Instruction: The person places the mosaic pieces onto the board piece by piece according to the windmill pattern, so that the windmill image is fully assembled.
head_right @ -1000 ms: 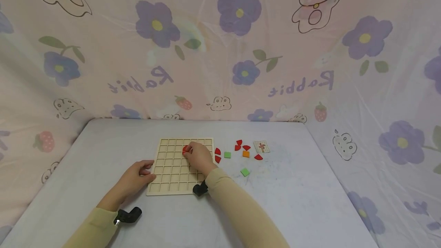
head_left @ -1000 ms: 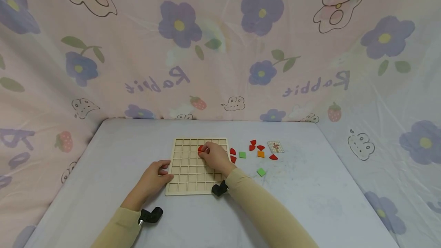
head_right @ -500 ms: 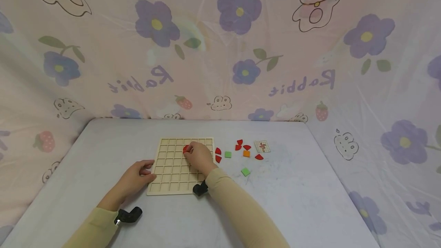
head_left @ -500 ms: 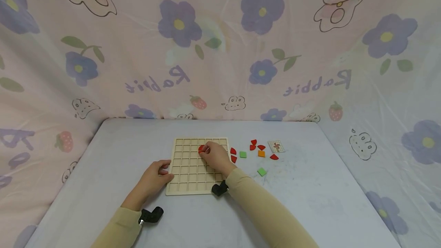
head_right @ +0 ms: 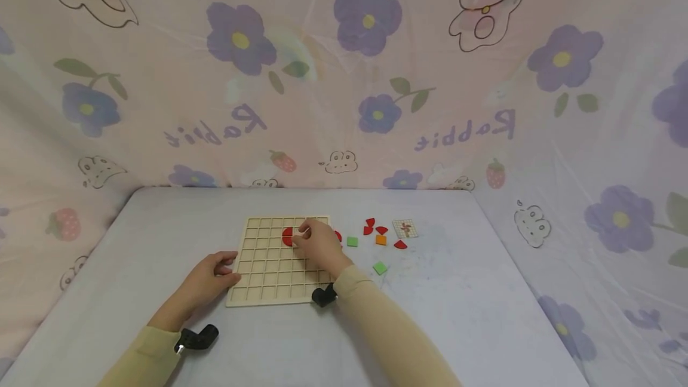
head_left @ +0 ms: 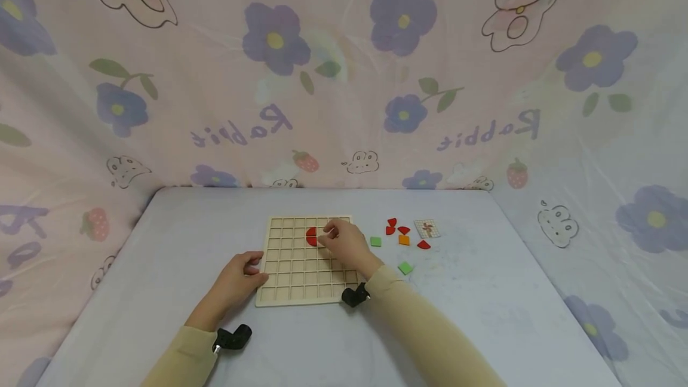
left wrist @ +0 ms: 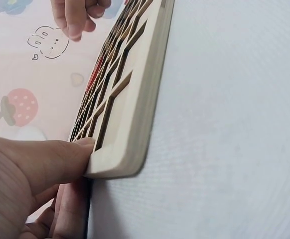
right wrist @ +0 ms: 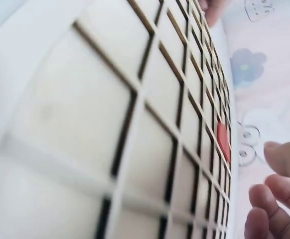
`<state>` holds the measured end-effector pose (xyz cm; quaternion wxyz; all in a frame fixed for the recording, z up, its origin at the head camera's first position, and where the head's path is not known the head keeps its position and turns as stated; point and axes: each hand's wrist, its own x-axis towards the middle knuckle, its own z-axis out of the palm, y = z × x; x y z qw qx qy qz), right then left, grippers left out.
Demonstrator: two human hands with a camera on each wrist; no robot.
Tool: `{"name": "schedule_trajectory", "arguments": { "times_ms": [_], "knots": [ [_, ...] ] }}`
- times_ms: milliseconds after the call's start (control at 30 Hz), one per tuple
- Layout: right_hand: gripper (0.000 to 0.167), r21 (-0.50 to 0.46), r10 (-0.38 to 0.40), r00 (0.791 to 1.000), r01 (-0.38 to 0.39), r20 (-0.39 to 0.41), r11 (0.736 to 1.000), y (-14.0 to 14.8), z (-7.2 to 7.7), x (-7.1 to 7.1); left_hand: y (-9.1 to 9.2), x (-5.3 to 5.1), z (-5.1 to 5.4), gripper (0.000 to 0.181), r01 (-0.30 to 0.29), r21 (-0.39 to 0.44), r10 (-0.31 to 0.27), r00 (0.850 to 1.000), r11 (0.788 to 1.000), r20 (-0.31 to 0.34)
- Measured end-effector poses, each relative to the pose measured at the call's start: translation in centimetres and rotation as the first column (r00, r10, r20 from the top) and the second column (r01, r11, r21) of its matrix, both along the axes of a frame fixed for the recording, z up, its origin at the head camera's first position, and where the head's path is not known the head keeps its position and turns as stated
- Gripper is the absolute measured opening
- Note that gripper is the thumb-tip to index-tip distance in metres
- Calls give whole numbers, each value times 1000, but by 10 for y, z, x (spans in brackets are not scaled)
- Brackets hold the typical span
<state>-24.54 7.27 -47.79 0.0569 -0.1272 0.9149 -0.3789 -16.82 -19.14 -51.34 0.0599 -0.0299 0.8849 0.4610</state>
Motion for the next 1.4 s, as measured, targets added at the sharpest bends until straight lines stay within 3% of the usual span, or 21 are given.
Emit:
{"name": "schedule_trajectory", "arguments": {
  "times_ms": [100, 333, 567, 1400],
  "knots": [
    [30, -19, -8, 1000, 8, -9, 1000, 15, 0, -1, 0, 1, 0, 57, 4, -2, -4, 1000, 1000, -4],
    [36, -4, -107, 994, 107, -1, 994, 47, -3, 1, 0, 2, 1, 56, 9, -7, -9, 1000, 1000, -9],
    [31, 3, -143, 989, 143, 25, 990, 67, -10, 5, -2, 4, 0, 56, 12, -12, -12, 1000, 1000, 3],
    [36, 30, -169, 985, 168, 18, 985, 84, -19, 12, -3, 0, -2, 57, 48, -19, -48, 999, 999, -20]
  ]
}}
